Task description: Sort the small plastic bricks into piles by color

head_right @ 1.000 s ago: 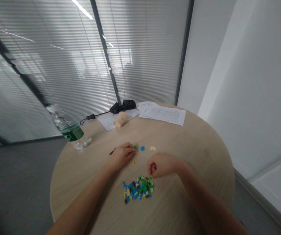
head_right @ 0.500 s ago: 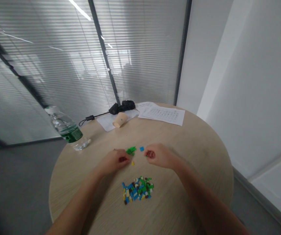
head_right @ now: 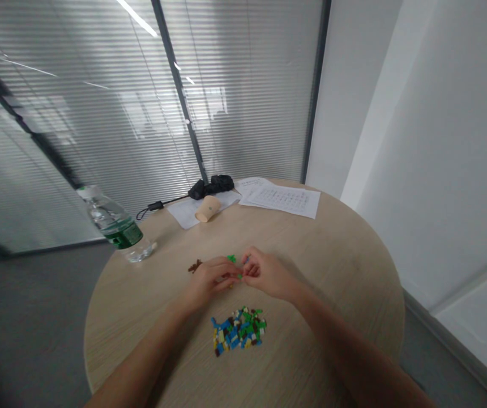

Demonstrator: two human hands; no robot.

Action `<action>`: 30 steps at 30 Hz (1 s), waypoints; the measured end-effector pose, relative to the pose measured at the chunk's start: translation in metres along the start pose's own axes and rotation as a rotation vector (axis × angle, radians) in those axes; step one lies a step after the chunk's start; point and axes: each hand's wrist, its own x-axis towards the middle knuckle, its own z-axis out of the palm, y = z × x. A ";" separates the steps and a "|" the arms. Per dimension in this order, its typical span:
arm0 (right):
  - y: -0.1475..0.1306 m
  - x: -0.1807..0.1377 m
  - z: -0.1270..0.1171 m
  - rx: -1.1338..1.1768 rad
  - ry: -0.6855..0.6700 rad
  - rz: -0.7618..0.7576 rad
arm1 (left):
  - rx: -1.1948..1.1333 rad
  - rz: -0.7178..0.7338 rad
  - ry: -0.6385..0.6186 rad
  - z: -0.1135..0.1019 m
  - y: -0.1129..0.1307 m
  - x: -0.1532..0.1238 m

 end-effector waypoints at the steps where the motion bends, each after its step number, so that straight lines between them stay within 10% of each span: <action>1: -0.001 0.000 0.000 0.021 -0.006 0.012 | -0.009 0.020 0.015 0.001 0.001 0.001; 14: 0.007 0.003 -0.004 -0.163 0.110 0.035 | 0.453 -0.325 0.135 -0.002 -0.044 -0.005; 30: 0.002 0.004 -0.012 -0.195 0.148 0.039 | 0.313 -0.185 0.105 0.006 -0.038 0.002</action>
